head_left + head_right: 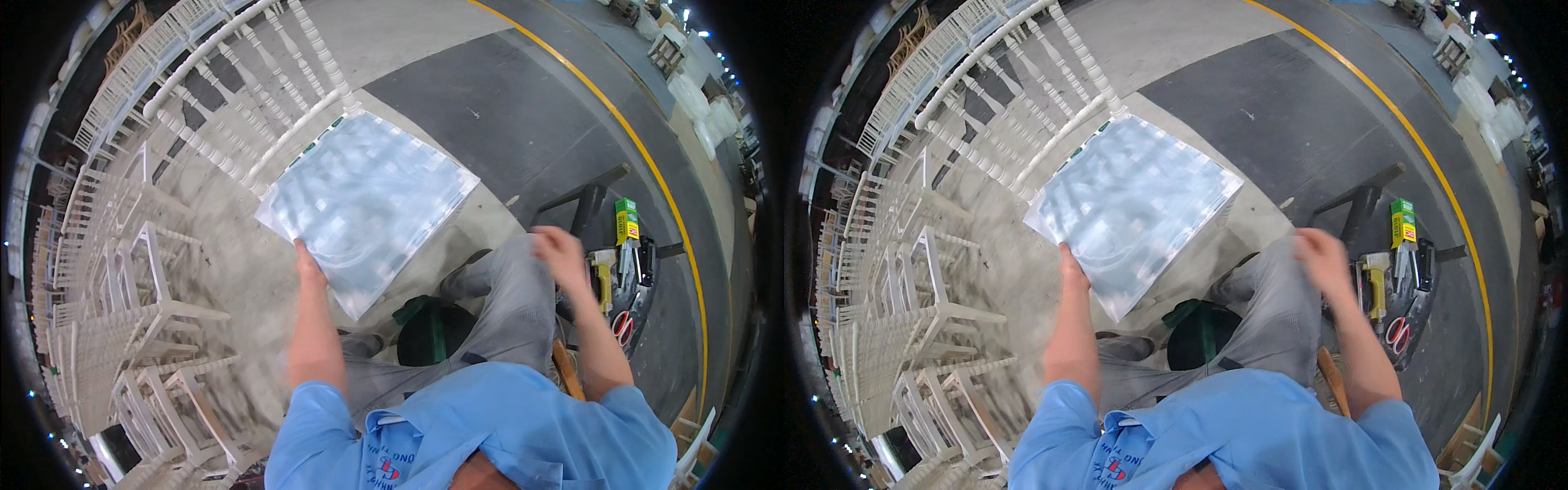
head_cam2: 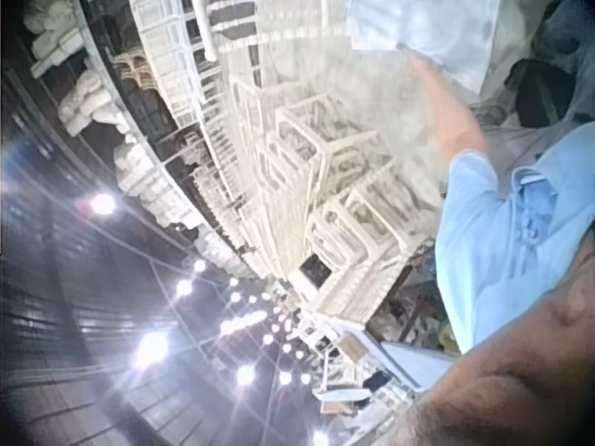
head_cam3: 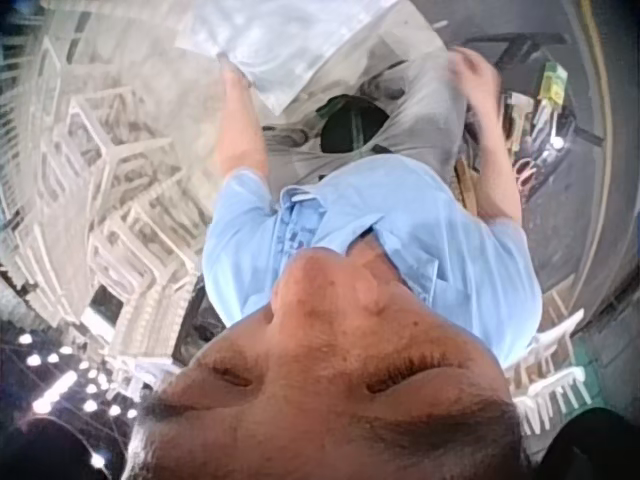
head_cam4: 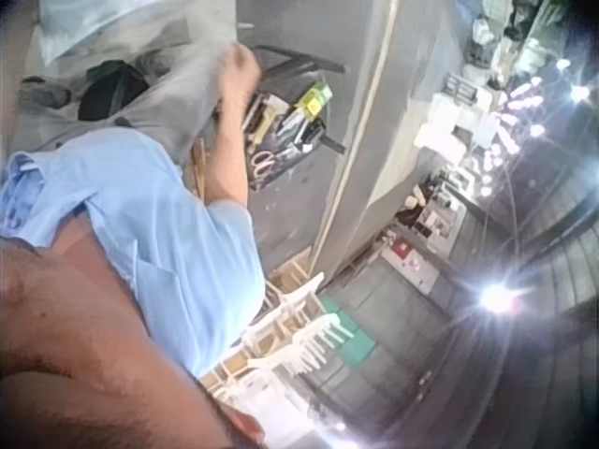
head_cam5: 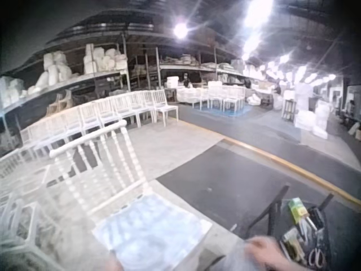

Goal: The person weaves green plastic straps into the seat frame of a white wooden chair, using a staple gun to secure the straps at intervals. After completing the woven pattern, the person places a white fabric sheet over the seat and staples it in place.

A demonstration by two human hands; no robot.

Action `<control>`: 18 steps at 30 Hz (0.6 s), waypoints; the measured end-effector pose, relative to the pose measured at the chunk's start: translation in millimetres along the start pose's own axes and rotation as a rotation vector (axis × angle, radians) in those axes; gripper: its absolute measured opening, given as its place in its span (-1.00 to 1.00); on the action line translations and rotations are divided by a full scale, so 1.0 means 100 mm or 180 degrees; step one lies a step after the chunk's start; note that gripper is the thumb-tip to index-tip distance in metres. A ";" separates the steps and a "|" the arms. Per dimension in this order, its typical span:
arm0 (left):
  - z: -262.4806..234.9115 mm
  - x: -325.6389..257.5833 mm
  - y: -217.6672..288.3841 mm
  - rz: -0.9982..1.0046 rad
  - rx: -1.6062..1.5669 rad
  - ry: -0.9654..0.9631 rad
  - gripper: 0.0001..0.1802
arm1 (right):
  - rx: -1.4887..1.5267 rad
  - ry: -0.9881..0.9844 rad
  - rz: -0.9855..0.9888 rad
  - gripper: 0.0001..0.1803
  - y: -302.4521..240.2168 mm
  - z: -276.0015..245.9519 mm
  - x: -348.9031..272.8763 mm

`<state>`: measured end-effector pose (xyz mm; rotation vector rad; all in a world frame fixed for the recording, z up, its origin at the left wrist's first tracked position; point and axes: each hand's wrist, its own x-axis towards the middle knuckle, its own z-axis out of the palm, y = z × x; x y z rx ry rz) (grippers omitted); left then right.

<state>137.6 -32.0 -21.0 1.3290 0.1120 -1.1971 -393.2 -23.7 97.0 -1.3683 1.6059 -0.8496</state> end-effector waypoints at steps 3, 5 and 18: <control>-0.03 -0.09 -0.09 -0.0180 -0.0173 -0.0018 -0.12 | 0.0693 -0.1271 0.1161 -0.26 -0.17 1.38 0.17; 0.14 -0.10 -0.32 -0.0098 -0.0311 -0.0272 -0.13 | 0.0342 -0.1294 0.1551 -0.08 -0.09 1.85 0.40; 0.54 -1.06 -1.36 -0.0265 -0.1641 0.0061 -0.07 | 0.0867 -0.1045 0.0706 -0.47 -0.32 1.93 1.40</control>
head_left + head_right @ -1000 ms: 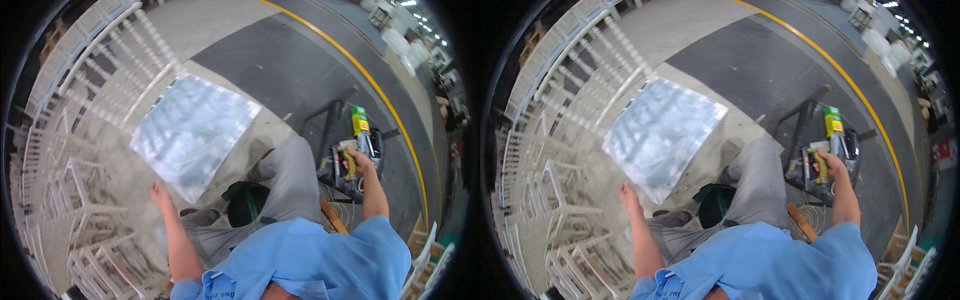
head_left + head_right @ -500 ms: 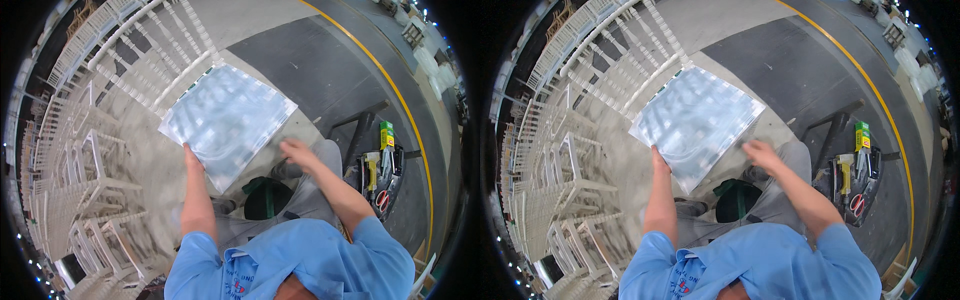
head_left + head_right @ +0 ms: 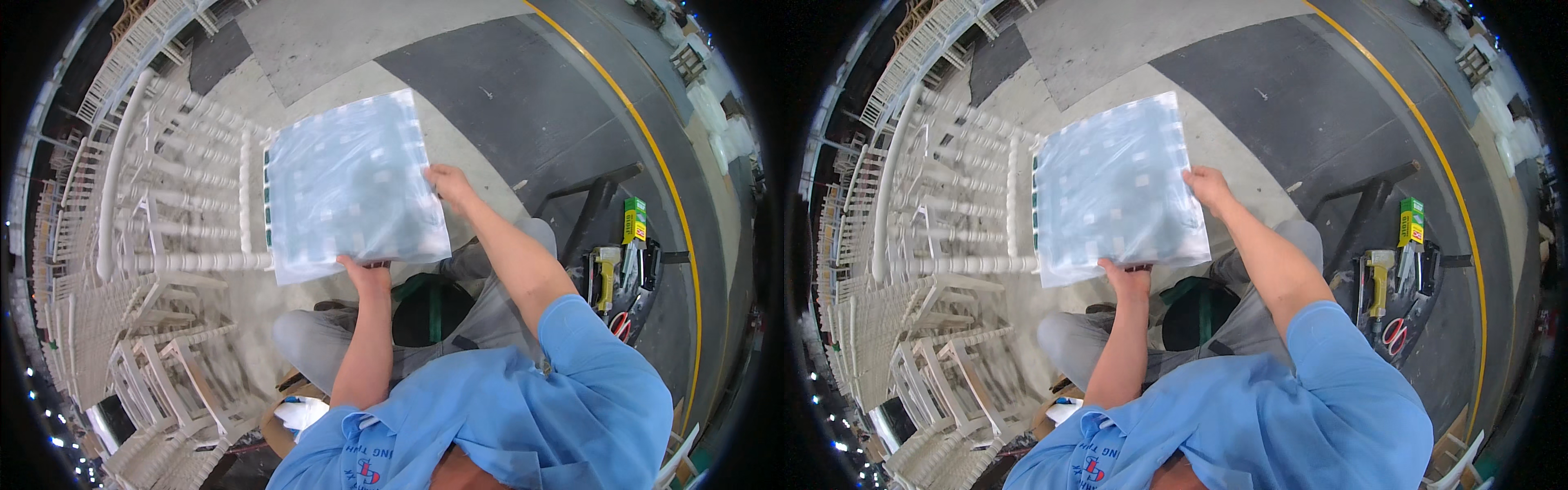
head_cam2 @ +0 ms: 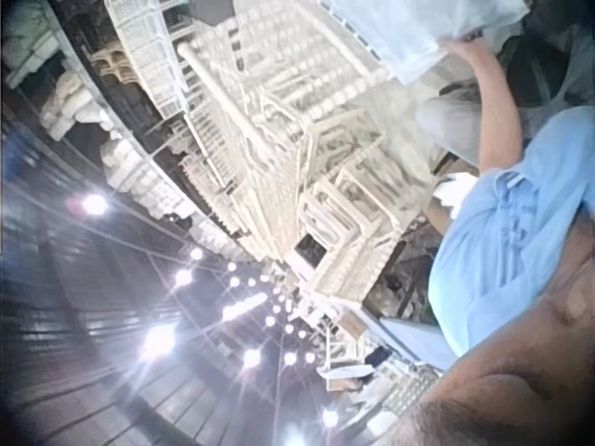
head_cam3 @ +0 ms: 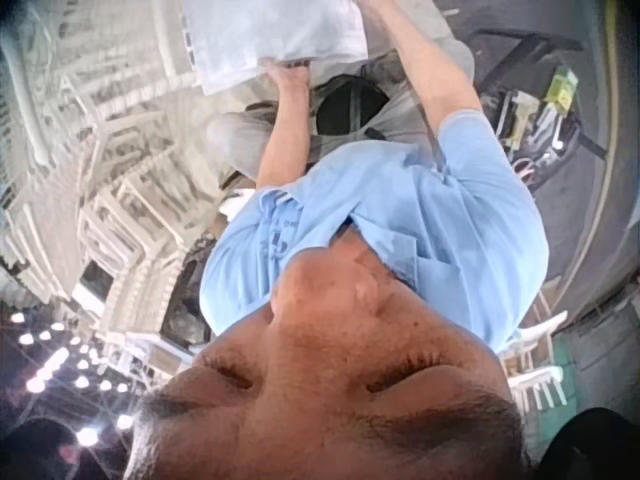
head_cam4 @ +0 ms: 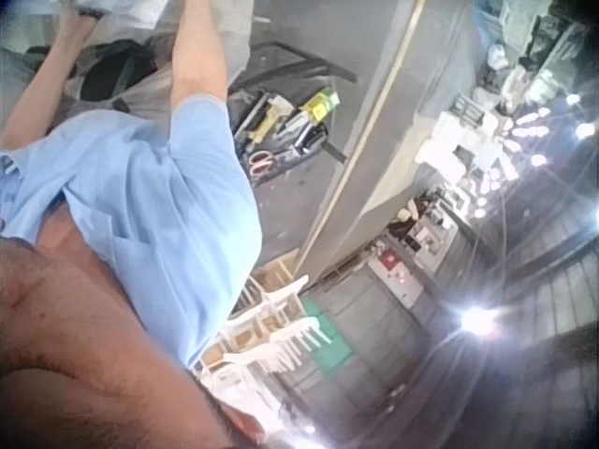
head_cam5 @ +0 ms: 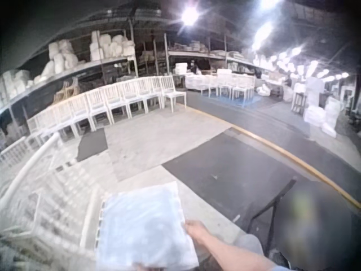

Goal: The person weaves green plastic straps into the seat frame of a white wooden chair, using a staple gun to secure the straps at intervals. After completing the woven pattern, the person places a white fabric sheet over the seat and staples it in place.

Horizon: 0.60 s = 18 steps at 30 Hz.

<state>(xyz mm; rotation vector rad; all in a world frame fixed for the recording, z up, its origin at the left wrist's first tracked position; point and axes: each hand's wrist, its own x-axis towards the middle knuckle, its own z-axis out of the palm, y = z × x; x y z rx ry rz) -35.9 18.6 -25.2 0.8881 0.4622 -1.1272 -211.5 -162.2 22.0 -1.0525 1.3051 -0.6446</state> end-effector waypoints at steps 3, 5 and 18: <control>-0.14 -0.13 0.04 -0.0393 0.0577 -0.0162 0.00 | -0.0574 -0.0134 0.0162 -0.52 0.17 -0.19 -0.22; -0.35 -0.18 0.33 -0.0451 0.1077 0.0377 -0.03 | -0.0633 -0.0332 0.0495 -0.54 0.25 -0.04 -0.52; -0.29 -0.12 1.34 0.0437 0.1943 0.1650 -0.35 | -0.0848 -0.0163 0.1006 -0.71 0.45 -0.05 -0.88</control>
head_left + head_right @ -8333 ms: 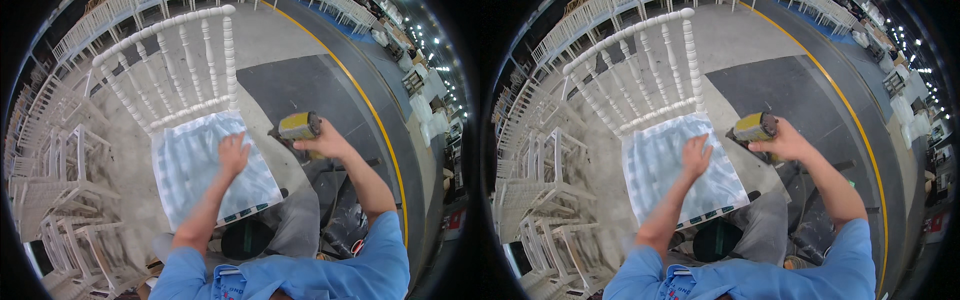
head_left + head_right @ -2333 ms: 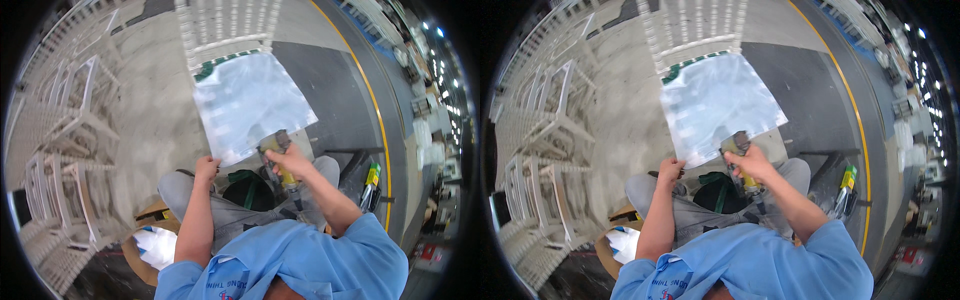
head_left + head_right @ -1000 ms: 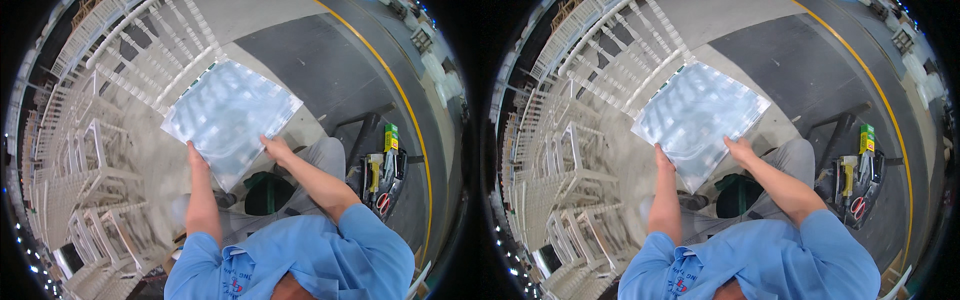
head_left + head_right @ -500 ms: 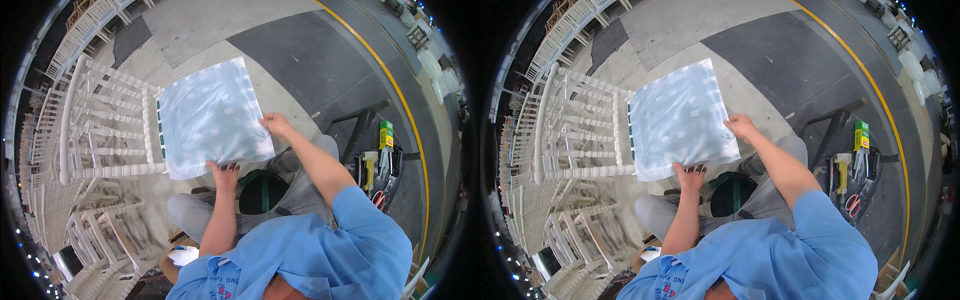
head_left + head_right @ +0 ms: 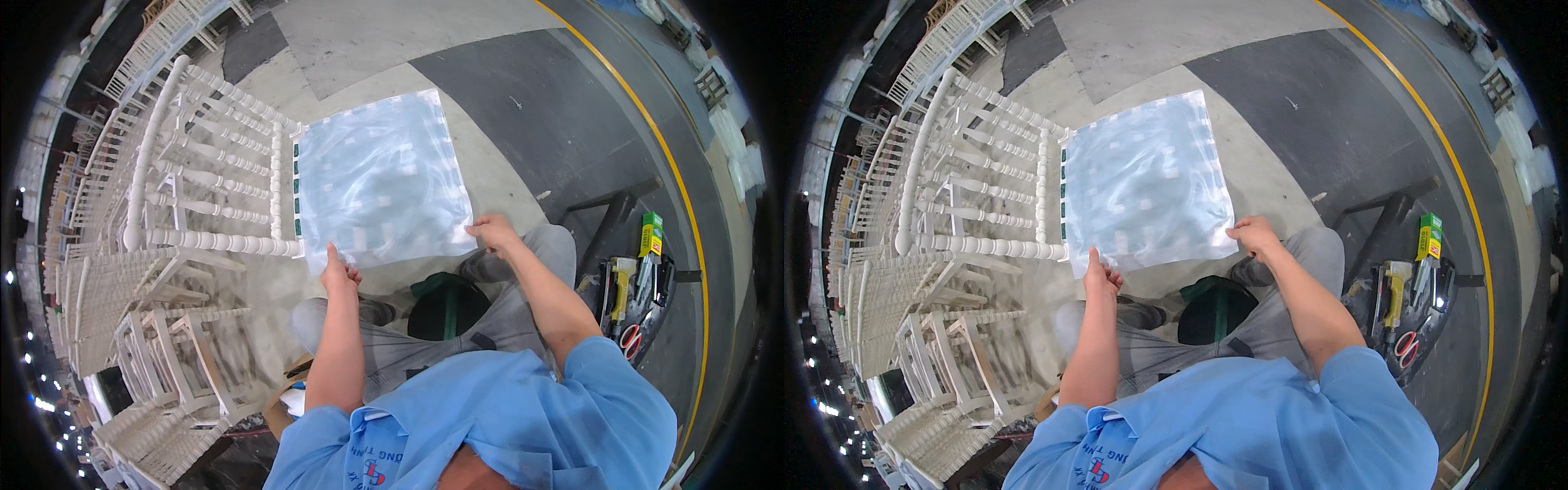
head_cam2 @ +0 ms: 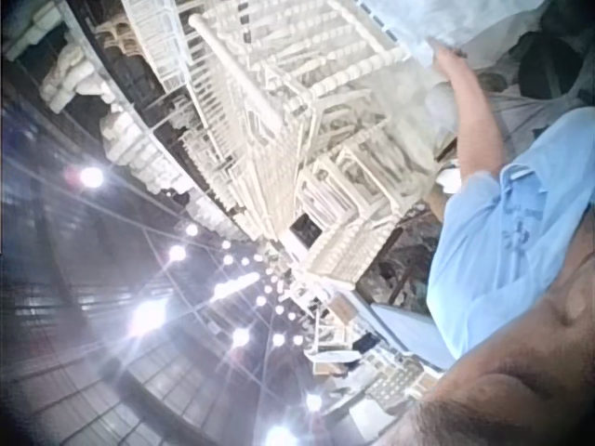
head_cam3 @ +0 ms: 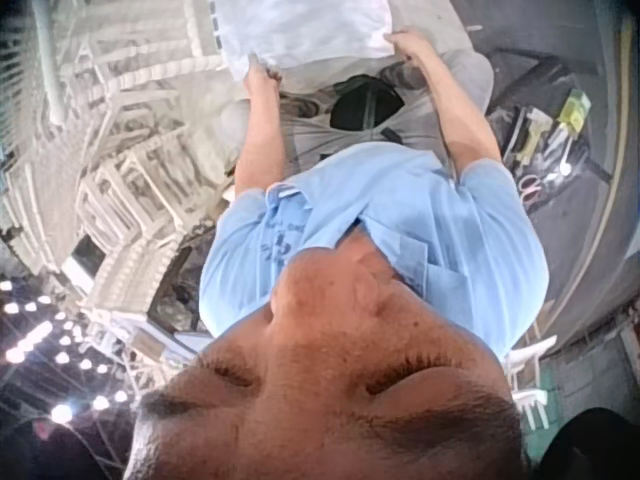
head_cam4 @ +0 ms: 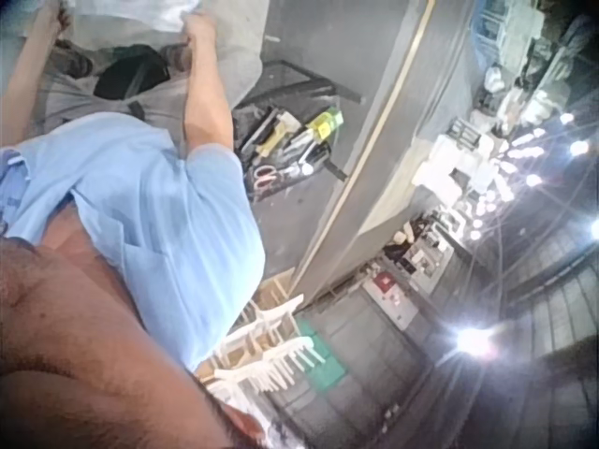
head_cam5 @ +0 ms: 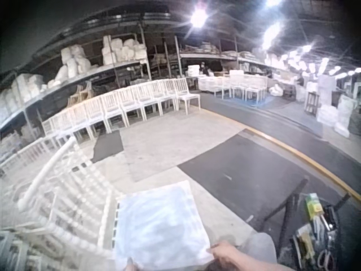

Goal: The person weaves green plastic straps into the seat frame of a white wooden chair, using a staple gun to secure the straps at intervals. After completing the woven pattern, the person places a white fabric sheet over the seat and staples it in place.

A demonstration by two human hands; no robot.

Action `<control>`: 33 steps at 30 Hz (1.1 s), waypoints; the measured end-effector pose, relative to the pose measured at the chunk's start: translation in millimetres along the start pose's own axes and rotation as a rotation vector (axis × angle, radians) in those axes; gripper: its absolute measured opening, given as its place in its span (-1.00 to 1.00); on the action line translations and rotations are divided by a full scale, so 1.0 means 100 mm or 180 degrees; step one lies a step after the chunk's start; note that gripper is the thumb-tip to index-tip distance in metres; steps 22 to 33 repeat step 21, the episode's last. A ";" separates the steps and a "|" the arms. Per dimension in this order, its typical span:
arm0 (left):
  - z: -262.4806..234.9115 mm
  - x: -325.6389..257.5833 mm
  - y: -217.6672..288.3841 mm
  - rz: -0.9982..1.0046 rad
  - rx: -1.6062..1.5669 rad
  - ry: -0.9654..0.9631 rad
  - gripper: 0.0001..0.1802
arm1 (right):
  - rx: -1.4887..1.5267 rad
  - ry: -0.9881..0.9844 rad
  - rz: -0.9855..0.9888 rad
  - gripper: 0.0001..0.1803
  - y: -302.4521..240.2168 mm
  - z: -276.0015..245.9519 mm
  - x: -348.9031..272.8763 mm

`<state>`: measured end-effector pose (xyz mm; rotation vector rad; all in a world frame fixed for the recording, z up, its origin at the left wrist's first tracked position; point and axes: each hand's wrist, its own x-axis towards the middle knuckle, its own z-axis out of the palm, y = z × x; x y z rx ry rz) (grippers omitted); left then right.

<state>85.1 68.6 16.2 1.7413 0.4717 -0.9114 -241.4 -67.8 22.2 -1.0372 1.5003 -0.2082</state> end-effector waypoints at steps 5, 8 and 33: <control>0.06 0.38 0.00 -0.0013 -0.0076 -0.0398 -0.48 | 0.0653 -0.0169 0.0291 -0.78 -0.07 -0.12 -0.07; 0.06 0.43 0.09 0.0242 -0.0083 -0.0408 -0.62 | 0.0938 -0.0212 0.0443 -0.79 -0.10 -0.12 -0.08; 0.16 0.20 0.54 0.0505 -0.1862 -0.1590 -0.60 | 0.2200 -0.0184 0.0522 -0.56 -0.27 0.00 0.10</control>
